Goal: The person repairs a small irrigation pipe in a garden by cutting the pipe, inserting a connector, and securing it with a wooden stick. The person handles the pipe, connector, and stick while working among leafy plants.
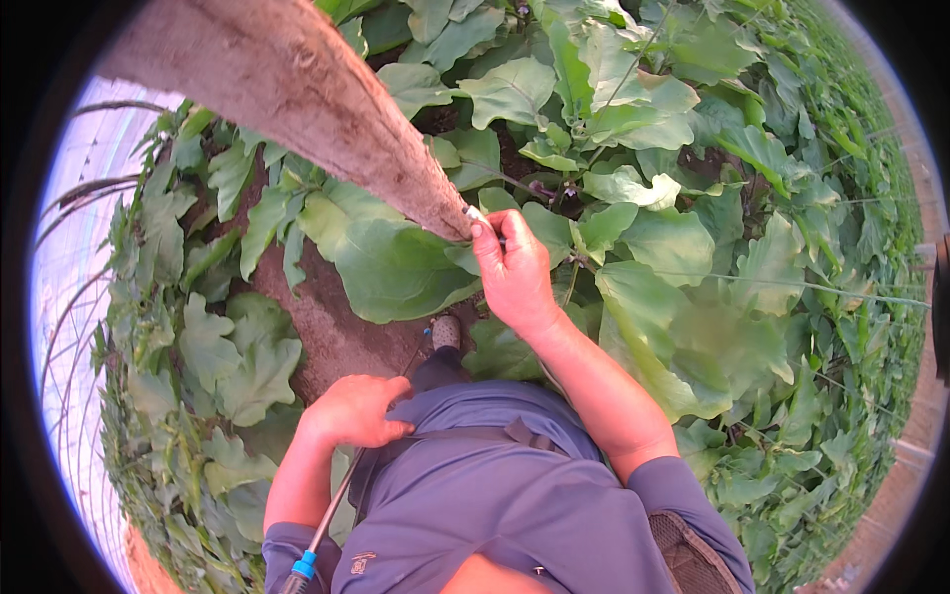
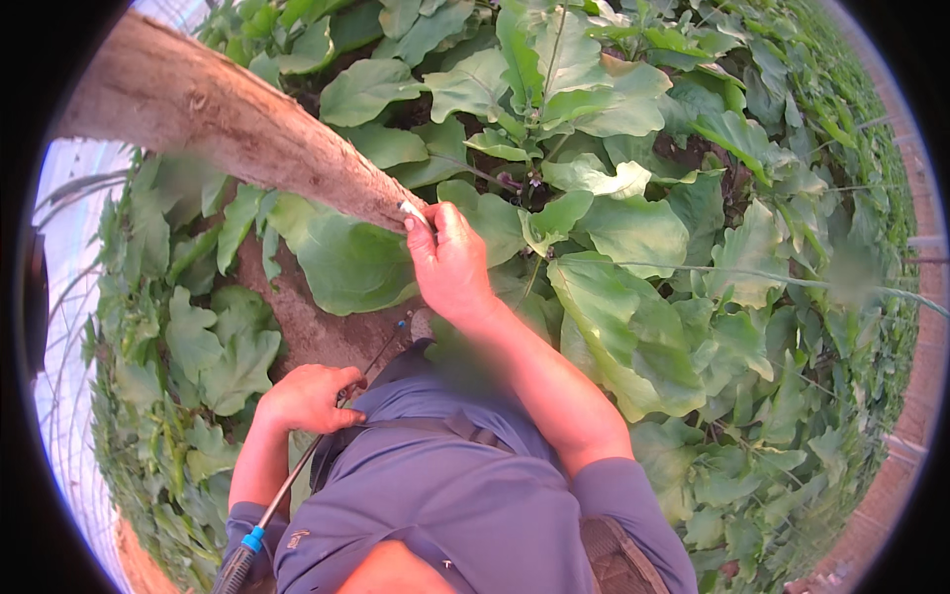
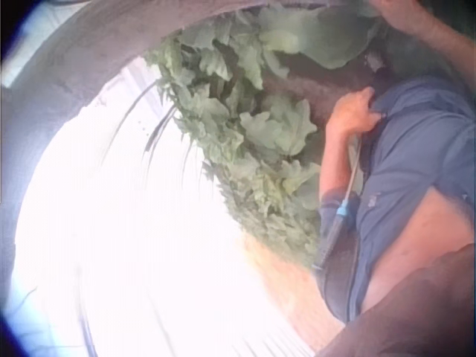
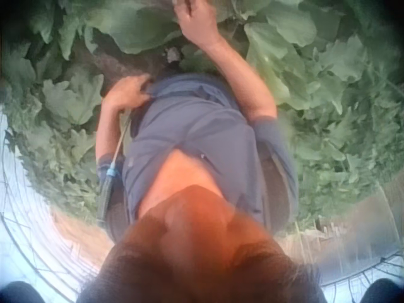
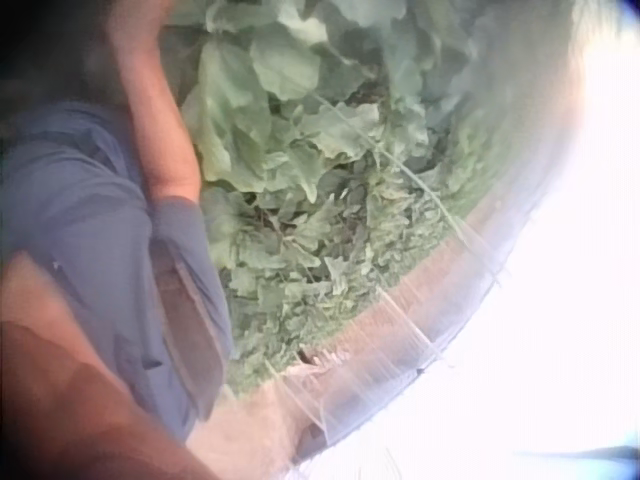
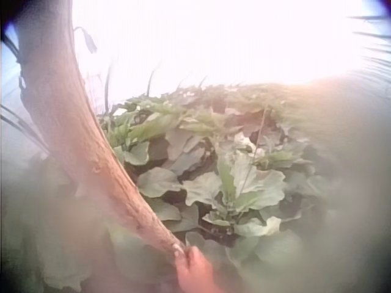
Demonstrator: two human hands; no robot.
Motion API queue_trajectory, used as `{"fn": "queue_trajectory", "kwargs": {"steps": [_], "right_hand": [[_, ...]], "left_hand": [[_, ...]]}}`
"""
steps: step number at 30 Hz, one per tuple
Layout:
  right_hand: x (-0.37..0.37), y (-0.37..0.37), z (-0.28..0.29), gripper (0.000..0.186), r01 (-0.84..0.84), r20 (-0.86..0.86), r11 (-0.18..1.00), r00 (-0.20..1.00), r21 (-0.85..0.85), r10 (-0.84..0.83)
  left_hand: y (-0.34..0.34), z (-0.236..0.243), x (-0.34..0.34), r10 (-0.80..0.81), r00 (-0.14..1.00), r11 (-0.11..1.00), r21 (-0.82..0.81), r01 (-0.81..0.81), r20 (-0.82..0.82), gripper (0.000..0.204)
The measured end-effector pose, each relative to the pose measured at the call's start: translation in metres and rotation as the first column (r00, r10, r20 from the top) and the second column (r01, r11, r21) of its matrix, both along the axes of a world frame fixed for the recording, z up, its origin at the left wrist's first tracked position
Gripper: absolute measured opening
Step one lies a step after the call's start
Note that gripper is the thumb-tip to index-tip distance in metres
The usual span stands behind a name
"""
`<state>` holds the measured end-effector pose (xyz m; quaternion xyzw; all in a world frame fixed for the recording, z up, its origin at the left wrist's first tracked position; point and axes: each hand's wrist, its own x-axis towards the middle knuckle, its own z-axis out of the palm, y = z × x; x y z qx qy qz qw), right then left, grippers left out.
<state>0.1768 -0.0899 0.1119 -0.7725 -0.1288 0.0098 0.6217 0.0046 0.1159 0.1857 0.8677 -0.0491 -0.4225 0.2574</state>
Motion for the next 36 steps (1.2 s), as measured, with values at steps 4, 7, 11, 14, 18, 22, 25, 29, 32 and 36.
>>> {"fn": "queue_trajectory", "kwargs": {"steps": [4, 7, 11, 14, 18, 22, 25, 29, 32, 36], "right_hand": [[0.000, 0.008, -0.001, 0.019, 0.030, 0.045, 1.000, 0.999, -0.006, -0.030], [-0.002, 0.008, -0.001, 0.020, 0.045, 0.066, 0.999, 0.997, -0.016, -0.043], [-0.006, 0.009, 0.000, 0.019, 0.052, 0.183, 0.998, 0.982, -0.039, -0.044], [-0.009, 0.012, 0.002, 0.018, 0.073, 0.202, 0.993, 0.978, -0.098, -0.052], [-0.011, 0.018, 0.004, 0.018, 0.090, 0.257, 0.987, 0.965, -0.130, -0.054], [-0.013, 0.023, 0.005, 0.016, 0.135, 0.318, 0.974, 0.946, -0.184, -0.071], [-0.015, 0.027, 0.007, 0.015, 0.167, 0.358, 0.956, 0.931, -0.242, -0.072], [-0.017, 0.031, 0.009, 0.015, 0.189, 0.350, 0.937, 0.934, -0.295, -0.078], [-0.018, 0.033, 0.011, 0.016, 0.199, 0.362, 0.931, 0.929, -0.307, -0.080], [-0.018, 0.037, 0.015, 0.019, 0.191, 0.340, 0.915, 0.938, -0.355, -0.064]], "left_hand": [[0.029, 0.002, 0.047, 0.324, 0.906, 0.899, -0.386, -0.206, 0.271, 0.054], [0.040, -0.008, 0.102, 0.812, 0.581, 0.297, -0.893, -0.339, 0.050, 0.036], [0.044, -0.008, 0.162, 0.770, 0.509, -0.357, -0.921, -0.157, -0.385, 0.046], [0.029, -0.010, 0.182, 0.801, 0.394, -0.404, -0.892, -0.202, -0.452, 0.057], [0.022, -0.007, 0.200, 0.739, 0.650, -0.109, -0.984, -0.140, -0.174, 0.062], [0.020, -0.011, 0.221, 0.619, 0.785, 0.005, -0.999, -0.042, -0.031, 0.068], [0.019, -0.013, 0.226, 0.618, 0.779, 0.168, -0.986, 0.002, 0.107, 0.069], [0.017, -0.011, 0.224, 0.649, 0.739, 0.265, -0.964, 0.000, 0.178, 0.063], [0.016, -0.009, 0.221, 0.650, 0.739, 0.260, -0.966, 0.004, 0.178, 0.055], [0.014, -0.009, 0.221, 0.652, 0.738, 0.245, -0.969, 0.012, 0.174, 0.048]]}}
